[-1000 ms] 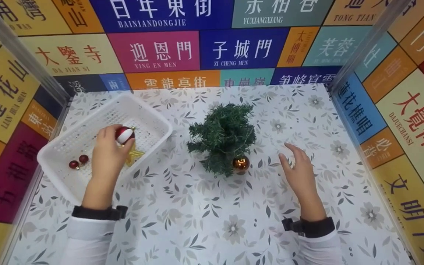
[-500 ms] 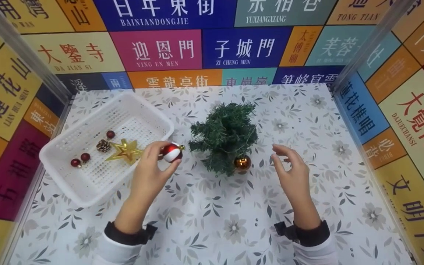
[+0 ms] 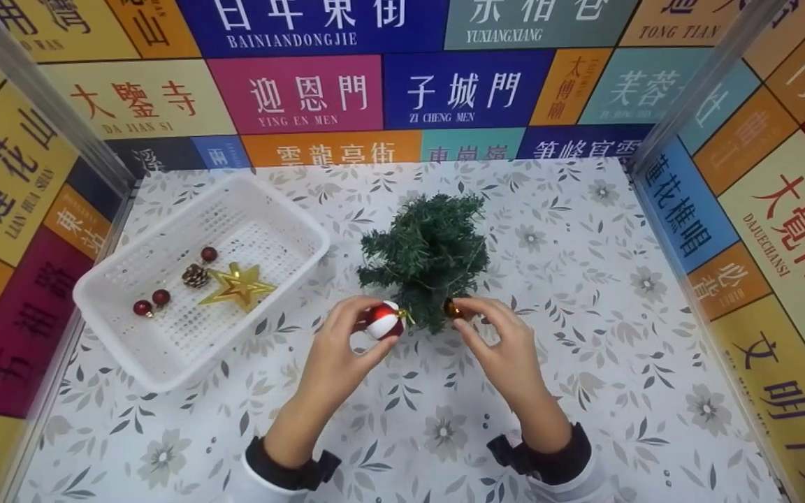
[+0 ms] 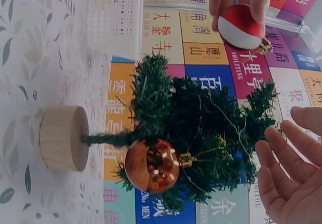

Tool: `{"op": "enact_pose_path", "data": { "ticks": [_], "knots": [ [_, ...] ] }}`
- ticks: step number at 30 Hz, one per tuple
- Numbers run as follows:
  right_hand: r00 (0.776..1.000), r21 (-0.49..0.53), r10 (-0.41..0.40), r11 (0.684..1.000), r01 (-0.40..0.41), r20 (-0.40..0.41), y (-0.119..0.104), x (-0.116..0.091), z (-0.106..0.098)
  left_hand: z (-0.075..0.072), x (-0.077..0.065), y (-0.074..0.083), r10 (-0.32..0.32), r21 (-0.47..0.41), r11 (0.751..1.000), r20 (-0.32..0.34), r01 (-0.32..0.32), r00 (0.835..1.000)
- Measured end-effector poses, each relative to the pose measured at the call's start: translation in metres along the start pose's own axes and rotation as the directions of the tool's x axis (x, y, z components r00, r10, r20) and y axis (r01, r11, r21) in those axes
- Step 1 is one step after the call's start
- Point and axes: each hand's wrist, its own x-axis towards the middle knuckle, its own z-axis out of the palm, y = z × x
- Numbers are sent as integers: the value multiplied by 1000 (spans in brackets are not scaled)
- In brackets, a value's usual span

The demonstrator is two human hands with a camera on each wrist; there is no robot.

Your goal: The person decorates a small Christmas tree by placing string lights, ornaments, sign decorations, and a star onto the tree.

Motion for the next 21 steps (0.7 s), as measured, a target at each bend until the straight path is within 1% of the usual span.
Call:
{"op": "enact_pose_path", "data": {
  "ticks": [3, 6, 11, 15, 21],
  "knots": [
    [999, 17, -12, 1000, 11, 48, -1, -3, 10, 6, -2, 1, 24, 1, 1000, 41, -24, 999],
    [995, 32, -12, 999, 9, 96, 1, -6, 18, 10, -3, 1, 47, 7, 999, 77, -48, 996],
    [990, 46, 8, 999, -15, 143, 3, -10, 27, 8, -3, -1, 69, -8, 998, 93, -68, 993],
    [989, 52, 22, 998, -30, 149, 2, -11, 31, 5, -2, -2, 92, -31, 995, 95, -90, 991],
    [995, 72, -4, 997, -4, 104, 0, -8, 34, 3, -3, -4, 97, -47, 995, 95, -93, 991]
  ]
}}
